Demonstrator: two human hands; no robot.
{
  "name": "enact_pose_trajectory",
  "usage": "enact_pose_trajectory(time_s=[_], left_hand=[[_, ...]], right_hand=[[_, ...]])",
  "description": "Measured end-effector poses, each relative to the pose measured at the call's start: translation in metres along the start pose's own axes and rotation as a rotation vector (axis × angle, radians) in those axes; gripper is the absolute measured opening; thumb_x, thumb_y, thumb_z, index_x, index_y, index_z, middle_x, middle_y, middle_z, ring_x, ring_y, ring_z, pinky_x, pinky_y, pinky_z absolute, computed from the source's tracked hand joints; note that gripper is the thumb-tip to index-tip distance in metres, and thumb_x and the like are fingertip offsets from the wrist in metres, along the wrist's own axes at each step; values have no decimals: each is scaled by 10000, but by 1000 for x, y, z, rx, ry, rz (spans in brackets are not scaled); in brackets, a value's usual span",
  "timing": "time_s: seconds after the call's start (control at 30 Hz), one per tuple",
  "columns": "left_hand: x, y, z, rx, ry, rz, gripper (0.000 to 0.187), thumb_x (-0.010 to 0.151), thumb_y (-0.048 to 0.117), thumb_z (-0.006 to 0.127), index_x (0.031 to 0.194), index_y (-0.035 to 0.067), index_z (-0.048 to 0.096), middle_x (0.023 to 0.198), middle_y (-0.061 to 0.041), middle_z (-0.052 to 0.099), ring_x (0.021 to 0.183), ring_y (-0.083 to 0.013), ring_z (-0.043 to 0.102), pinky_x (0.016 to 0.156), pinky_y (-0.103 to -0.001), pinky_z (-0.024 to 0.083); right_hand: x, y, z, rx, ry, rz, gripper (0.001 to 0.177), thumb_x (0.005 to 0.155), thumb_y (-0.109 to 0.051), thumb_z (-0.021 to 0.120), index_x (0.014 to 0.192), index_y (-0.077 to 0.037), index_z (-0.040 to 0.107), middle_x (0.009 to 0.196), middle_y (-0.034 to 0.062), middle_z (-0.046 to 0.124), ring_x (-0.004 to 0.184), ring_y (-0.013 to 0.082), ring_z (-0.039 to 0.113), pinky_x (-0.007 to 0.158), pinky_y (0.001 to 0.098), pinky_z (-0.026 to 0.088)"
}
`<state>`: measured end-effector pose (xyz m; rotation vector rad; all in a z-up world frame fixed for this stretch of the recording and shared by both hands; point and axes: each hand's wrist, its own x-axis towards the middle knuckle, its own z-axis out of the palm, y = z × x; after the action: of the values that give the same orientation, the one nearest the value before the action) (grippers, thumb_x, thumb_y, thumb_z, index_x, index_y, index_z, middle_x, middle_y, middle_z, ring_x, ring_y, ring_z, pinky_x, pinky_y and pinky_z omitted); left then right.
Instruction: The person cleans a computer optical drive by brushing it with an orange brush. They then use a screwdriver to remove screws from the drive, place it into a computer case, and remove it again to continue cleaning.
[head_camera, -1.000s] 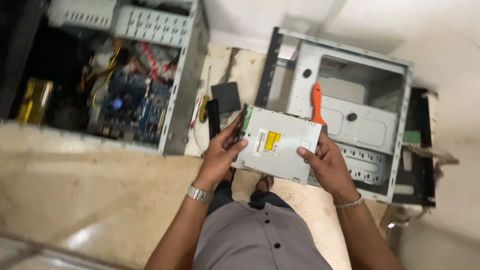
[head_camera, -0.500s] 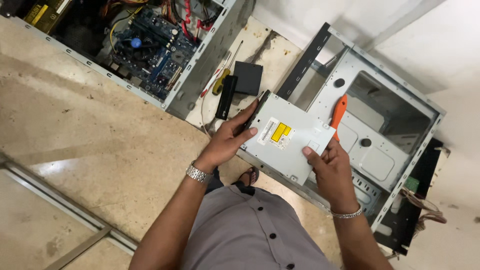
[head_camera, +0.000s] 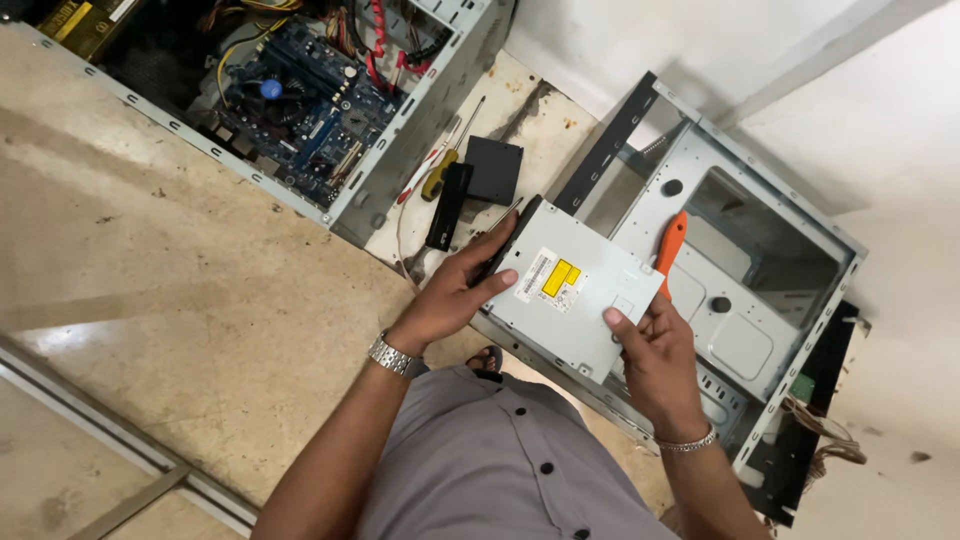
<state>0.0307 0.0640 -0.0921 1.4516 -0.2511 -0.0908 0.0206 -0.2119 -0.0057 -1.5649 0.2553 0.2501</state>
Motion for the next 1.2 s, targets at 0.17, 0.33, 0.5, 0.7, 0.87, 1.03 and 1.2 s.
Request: enact_pose_trajectory(time_s=[0.17, 0.33, 0.5, 0.7, 0.87, 1.03, 1.2], left_hand=[[0, -16, 0, -36, -9, 23, 687, 1179, 275, 697, 1788, 130, 416, 1867, -192, 319, 1713, -412, 252, 1385, -642, 224], [1, -21, 3, -58, -16, 68, 670, 1193, 248, 670, 1791, 117, 399, 1860, -205, 327, 1698, -432, 261, 1376, -630, 265], [4, -23, -3, 3, -50, 83, 664, 1181, 268, 665, 1777, 102, 424, 1847, -203, 358, 1681, -417, 317, 1366, -608, 316], [4, 22, 5, -168, 116, -177, 800, 1003, 223, 866, 1698, 13, 529, 1735, -305, 498, 1617, -498, 428, 1308, -595, 411], [33, 43, 16, 50, 37, -439, 875, 963, 530, 845, 1687, 123, 571, 1632, -306, 611, 1512, -539, 546, 1250, -605, 483], [10, 59, 17, 2, 51, -279, 727, 1017, 292, 817, 1658, 39, 585, 1634, -304, 633, 1571, -443, 531, 1296, -557, 438], [-7, 93, 2, -48, 282, -581, 972, 706, 265, 963, 1589, 119, 584, 1366, -118, 863, 1205, -272, 840, 966, -404, 732]], right_hand=[[8, 5, -14, -208, 15, 48, 452, 995, -149, 846, 1338, 69, 647, 906, 227, 773, 768, 268, 764, 678, 409, 621], [8, -14, -11, -527, 31, 146, 516, 993, -315, 887, 1183, 123, 691, 713, 294, 737, 476, 335, 731, 395, 407, 547], [11, 25, -30, -1411, 9, 118, 831, 1049, -856, 574, 1032, -57, 802, 867, 218, 835, 1001, 501, 834, 836, 595, 679], [-13, 38, -23, -779, 82, 140, 663, 1081, -598, 720, 923, 45, 758, 663, 264, 794, 686, 376, 852, 670, 461, 632], [-4, 87, -42, -432, 208, 265, 585, 1066, -523, 783, 1035, 61, 772, 764, 228, 742, 724, 316, 771, 659, 453, 643], [-29, 42, -12, -287, 184, 181, 505, 957, -417, 927, 1021, 67, 797, 789, 176, 717, 700, 260, 692, 624, 406, 598], [-50, 59, -7, -283, 99, -185, 352, 996, -291, 835, 1259, -71, 753, 858, -36, 555, 754, 101, 464, 661, 259, 419]])
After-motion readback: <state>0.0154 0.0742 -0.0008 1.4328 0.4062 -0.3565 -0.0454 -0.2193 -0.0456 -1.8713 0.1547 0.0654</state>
